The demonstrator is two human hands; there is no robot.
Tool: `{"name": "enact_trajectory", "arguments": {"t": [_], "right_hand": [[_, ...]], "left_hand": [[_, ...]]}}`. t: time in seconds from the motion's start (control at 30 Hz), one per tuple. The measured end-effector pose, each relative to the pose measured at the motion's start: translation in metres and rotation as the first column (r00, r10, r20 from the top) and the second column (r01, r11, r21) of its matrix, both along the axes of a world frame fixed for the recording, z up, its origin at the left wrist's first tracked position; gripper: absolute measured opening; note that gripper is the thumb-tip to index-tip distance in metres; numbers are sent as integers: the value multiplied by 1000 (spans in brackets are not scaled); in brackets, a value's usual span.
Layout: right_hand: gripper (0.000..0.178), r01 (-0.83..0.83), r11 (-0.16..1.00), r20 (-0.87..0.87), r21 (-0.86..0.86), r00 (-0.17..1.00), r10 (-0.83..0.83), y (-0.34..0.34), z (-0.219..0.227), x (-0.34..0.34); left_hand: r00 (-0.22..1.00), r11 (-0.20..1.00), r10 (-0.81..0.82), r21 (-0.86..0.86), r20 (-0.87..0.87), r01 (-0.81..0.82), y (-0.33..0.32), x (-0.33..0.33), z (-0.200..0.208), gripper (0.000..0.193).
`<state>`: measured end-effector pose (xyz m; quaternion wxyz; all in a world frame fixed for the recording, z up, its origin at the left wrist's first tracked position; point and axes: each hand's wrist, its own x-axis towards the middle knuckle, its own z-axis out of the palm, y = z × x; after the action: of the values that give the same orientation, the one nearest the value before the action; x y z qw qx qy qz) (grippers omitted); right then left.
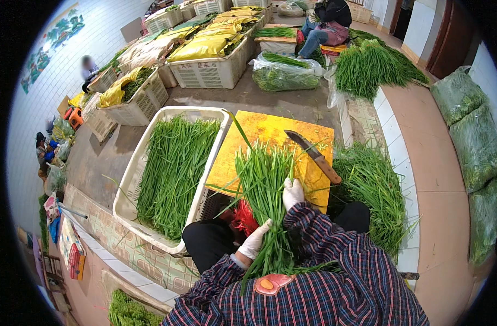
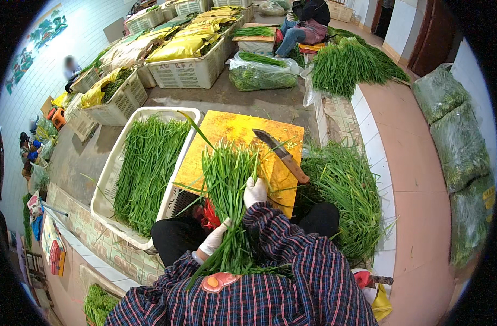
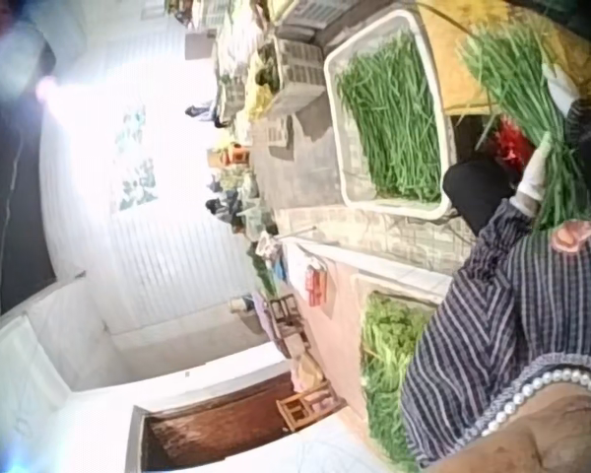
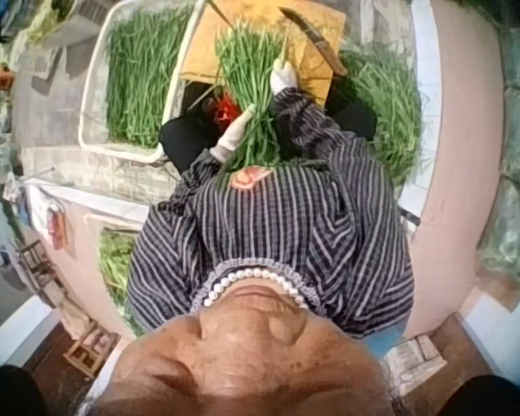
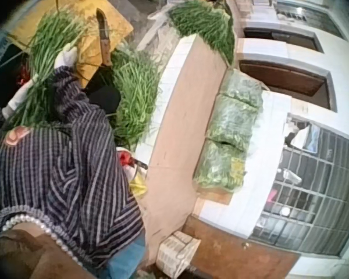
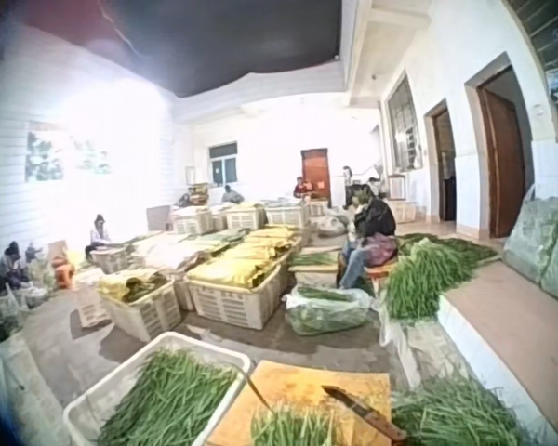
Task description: The person trims the ends of green onions using a knife on a yellow cutting board, then bundles them with red rubber bands and places them into a white basket. The person repeats this process for multiple bunches.
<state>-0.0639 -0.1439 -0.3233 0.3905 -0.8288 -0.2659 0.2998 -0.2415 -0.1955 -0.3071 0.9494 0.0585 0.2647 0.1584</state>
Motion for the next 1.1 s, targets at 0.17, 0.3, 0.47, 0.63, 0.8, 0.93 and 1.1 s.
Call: {"name": "enact_trajectory", "arguments": {"t": [0.17,0.3,0.47,0.63,0.8,0.93,1.1], "right_hand": [[51,66,989,97,135,992,-79,-5,-15,-23],[56,70,996,83,60,994,-75,-9,-21,-18],[55,-10,999,46,48,999,8,-5,-20,-4],[47,-85,996,-352,-37,934,67,-7,1,19],[33,-113,974,-664,198,715,218,-8,53,41],[49,44,950,-658,308,731,180,-14,97,65],[99,-95,749,-280,655,891,358,-45,99,96]], "left_hand": [[998,996,43,80,-46,-39,-6,20,-7,36],[994,996,-32,85,-104,41,-11,23,-4,31],[964,968,-83,210,-254,139,-2,14,0,26],[951,893,-79,402,-299,201,16,-7,22,32],[893,835,-135,435,-429,336,56,-29,70,36],[832,743,-201,474,-517,473,67,-41,121,47],[822,478,-196,679,-535,556,56,-43,121,59]]}}
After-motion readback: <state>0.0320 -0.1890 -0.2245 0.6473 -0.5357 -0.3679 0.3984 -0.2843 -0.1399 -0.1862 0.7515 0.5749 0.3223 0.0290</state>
